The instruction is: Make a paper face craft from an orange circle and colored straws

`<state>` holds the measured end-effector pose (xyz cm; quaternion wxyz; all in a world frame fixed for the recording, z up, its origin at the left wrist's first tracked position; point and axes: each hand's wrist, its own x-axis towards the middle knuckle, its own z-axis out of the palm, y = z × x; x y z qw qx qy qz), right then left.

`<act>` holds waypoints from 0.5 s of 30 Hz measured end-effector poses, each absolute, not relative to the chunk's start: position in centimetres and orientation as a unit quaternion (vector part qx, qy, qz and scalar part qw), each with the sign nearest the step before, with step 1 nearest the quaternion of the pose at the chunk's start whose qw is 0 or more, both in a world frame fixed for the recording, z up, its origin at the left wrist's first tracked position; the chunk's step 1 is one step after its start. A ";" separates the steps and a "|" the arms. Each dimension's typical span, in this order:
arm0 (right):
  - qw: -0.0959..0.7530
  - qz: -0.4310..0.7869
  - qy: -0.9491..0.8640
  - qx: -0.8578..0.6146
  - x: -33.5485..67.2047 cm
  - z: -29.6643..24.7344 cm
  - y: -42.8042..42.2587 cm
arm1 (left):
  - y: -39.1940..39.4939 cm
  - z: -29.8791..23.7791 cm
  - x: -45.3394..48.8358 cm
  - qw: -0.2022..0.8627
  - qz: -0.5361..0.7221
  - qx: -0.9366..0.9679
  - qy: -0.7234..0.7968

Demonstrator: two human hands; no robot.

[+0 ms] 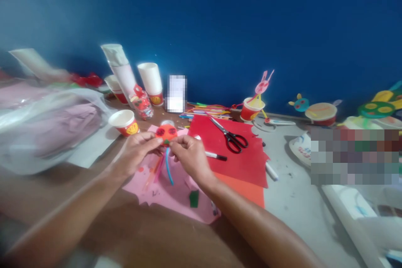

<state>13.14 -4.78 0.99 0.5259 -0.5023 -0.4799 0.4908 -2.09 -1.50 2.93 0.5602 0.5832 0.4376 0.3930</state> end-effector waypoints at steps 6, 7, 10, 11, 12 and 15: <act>0.541 0.489 -0.466 -0.502 13.0 0.8 -4.8 | -1.2 2.4 -2.2 0.589 0.392 0.572 0.414; 0.541 0.489 -0.464 -0.503 13.0 0.8 -4.8 | -1.2 2.3 -2.2 0.590 0.392 0.573 0.414; 0.540 0.485 -0.463 -0.508 13.0 0.8 -4.8 | -1.2 2.3 -2.2 0.589 0.392 0.574 0.413; 0.540 0.484 -0.463 -0.509 12.9 0.8 -4.8 | -1.2 2.3 -2.2 0.588 0.392 0.575 0.413; 0.541 0.483 -0.463 -0.509 12.9 0.8 -4.7 | -1.3 2.4 -2.1 0.587 0.392 0.575 0.413; 0.544 0.480 -0.463 -0.509 12.9 0.7 -4.6 | -1.3 2.5 -2.0 0.586 0.393 0.575 0.415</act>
